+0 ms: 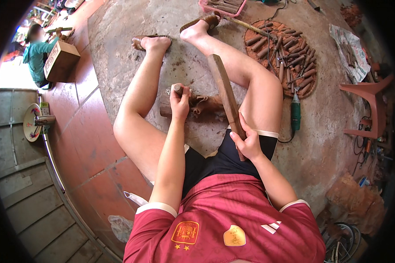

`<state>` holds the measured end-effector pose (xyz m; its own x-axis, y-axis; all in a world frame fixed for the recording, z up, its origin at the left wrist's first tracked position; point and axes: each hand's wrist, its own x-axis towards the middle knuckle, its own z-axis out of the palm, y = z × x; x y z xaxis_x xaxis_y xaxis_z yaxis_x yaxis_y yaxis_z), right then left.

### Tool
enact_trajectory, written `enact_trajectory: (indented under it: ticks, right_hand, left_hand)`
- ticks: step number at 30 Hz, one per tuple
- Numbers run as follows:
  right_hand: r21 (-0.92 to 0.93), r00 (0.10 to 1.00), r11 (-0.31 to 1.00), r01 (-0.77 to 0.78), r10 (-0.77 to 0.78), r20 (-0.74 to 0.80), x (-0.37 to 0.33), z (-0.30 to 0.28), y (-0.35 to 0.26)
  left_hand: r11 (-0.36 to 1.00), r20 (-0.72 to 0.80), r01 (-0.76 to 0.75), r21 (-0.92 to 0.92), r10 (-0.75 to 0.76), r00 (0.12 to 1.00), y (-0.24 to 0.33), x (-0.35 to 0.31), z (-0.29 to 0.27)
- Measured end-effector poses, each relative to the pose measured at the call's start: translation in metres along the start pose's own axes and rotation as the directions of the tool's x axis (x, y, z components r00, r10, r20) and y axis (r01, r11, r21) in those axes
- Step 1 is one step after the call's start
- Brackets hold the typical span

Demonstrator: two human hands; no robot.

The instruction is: The person sits on the floor and uses a chisel and a wooden mallet to carve a small piece of wood held between their legs. They repeatedly strike the chisel to remove wood shavings, occasionally adjusting the wood's position. Other people are visible in the background working on similar tasks.

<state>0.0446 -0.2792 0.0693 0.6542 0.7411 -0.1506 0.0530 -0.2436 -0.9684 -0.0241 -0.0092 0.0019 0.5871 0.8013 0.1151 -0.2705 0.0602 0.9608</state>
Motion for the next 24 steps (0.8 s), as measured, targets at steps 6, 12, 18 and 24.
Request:
enact_trajectory:
  ticks: [6, 12, 18, 24]
  right_hand:
    - [0.009, 1.000, 1.000, 0.029, -0.029, -0.007, -0.002, 0.000, 0.005]
    - [-0.011, 0.997, 0.997, 0.080, -0.080, -0.011, 0.003, 0.002, 0.007]
    - [0.037, 1.000, 0.999, -0.015, 0.015, -0.003, 0.003, 0.002, 0.004]
    - [0.097, 0.999, 0.994, -0.049, 0.050, -0.012, 0.001, 0.002, -0.002]
  left_hand:
    - [0.994, -0.046, -0.113, -0.002, 0.113, 0.993, 0.006, -0.006, 0.001]
    - [1.000, 0.005, -0.014, 0.026, 0.014, 1.000, -0.002, -0.006, 0.001]
    - [0.990, -0.043, 0.002, -0.142, -0.008, 0.999, -0.005, -0.007, 0.002]
    - [0.921, -0.273, -0.101, -0.376, -0.005, 0.962, 0.004, -0.015, 0.004]
